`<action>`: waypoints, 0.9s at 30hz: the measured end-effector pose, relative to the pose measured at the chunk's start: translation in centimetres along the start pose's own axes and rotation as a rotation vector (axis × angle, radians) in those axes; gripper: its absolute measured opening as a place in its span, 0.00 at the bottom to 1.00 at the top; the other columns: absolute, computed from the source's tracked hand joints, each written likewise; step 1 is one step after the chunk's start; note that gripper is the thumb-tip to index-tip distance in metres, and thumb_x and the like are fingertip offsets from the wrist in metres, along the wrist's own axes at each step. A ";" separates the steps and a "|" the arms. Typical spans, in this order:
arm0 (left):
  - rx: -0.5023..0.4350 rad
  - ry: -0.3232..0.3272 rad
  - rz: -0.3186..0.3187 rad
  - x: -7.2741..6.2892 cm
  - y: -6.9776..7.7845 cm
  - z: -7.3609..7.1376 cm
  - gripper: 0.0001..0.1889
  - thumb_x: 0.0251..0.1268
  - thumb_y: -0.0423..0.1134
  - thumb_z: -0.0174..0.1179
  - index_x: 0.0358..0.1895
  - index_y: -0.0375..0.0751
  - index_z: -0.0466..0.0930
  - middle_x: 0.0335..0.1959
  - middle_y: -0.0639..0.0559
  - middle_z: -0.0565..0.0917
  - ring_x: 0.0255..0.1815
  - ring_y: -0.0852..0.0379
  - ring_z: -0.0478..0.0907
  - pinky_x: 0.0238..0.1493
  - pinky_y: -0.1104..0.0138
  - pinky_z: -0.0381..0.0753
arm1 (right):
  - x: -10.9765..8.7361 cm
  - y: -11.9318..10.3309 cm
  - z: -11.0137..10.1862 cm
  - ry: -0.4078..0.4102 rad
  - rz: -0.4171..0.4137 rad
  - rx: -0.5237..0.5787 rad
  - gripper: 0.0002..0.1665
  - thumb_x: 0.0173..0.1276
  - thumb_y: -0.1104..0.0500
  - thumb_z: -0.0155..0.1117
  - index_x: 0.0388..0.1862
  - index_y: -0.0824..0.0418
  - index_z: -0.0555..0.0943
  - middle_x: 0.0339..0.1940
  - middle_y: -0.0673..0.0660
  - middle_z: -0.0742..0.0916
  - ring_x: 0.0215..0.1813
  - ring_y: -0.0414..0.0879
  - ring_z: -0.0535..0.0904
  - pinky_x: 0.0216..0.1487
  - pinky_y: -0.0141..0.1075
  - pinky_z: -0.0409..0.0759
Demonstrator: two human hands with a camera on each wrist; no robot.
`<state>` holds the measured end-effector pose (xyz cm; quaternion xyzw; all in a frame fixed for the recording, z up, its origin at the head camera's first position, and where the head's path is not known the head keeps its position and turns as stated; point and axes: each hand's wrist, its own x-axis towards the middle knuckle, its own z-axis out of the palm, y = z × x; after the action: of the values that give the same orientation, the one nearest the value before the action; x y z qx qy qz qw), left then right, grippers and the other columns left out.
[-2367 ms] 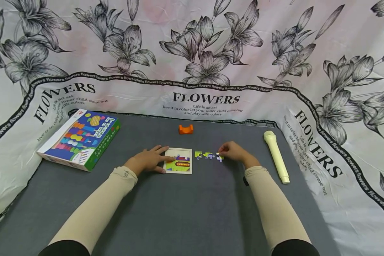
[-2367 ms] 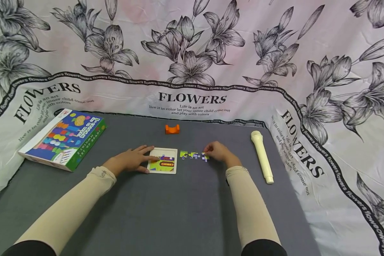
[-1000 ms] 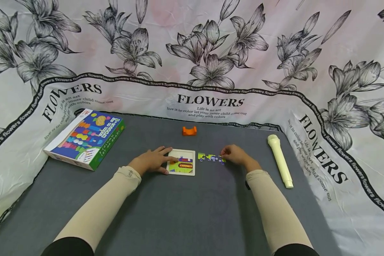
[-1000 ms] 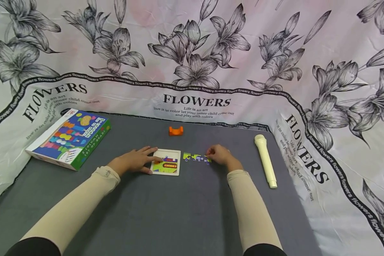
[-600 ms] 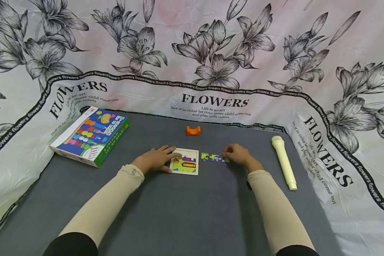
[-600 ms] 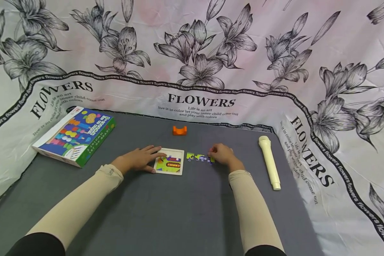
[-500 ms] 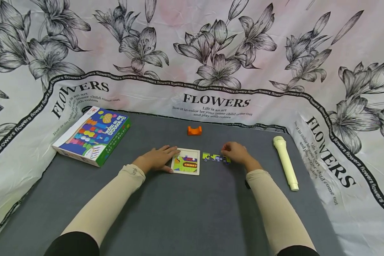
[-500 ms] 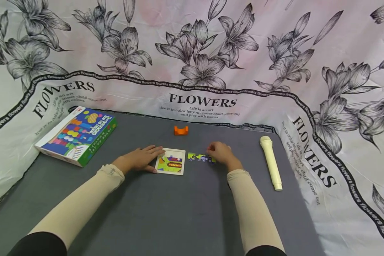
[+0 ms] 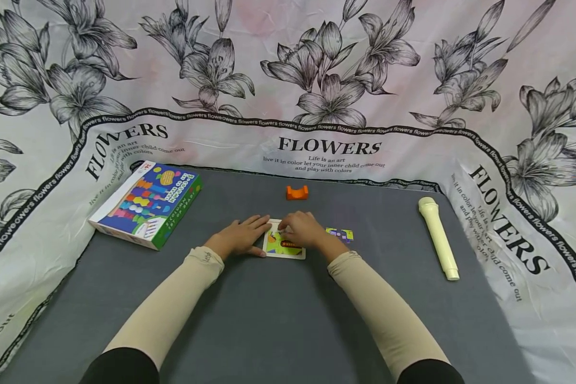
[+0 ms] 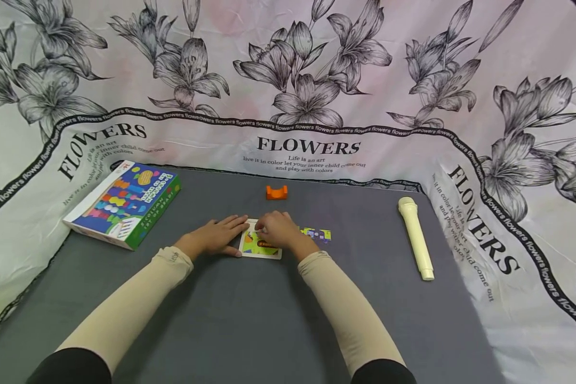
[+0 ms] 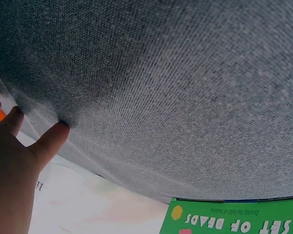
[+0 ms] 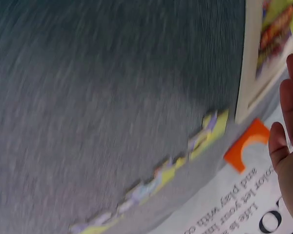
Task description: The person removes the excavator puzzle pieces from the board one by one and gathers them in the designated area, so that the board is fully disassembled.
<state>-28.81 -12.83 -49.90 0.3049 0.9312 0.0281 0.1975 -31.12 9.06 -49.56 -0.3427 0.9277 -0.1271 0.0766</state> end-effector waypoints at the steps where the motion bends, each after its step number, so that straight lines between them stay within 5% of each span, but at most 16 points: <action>1: -0.003 0.001 0.001 0.1 0.1 0.1 0.45 0.65 0.64 0.54 0.79 0.47 0.47 0.80 0.50 0.43 0.80 0.47 0.40 0.70 0.38 0.53 | 0.1 -0.1 0.3 -0.001 -0.003 -0.012 0.13 0.69 0.55 0.63 0.50 0.53 0.86 0.47 0.50 0.87 0.52 0.48 0.79 0.54 0.50 0.72; 27: 0.001 -0.029 -0.048 0.3 -0.3 0.2 0.48 0.63 0.67 0.52 0.79 0.51 0.43 0.81 0.53 0.41 0.80 0.45 0.33 0.70 0.34 0.46 | 1.3 -1.5 0.8 0.002 0.012 0.073 0.14 0.67 0.55 0.67 0.50 0.54 0.85 0.46 0.51 0.87 0.49 0.48 0.79 0.50 0.48 0.72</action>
<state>-29.13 -12.91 -50.20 0.2828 0.9354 0.0184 0.2113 -31.02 6.98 -49.93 -0.3338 0.9246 -0.1606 0.0891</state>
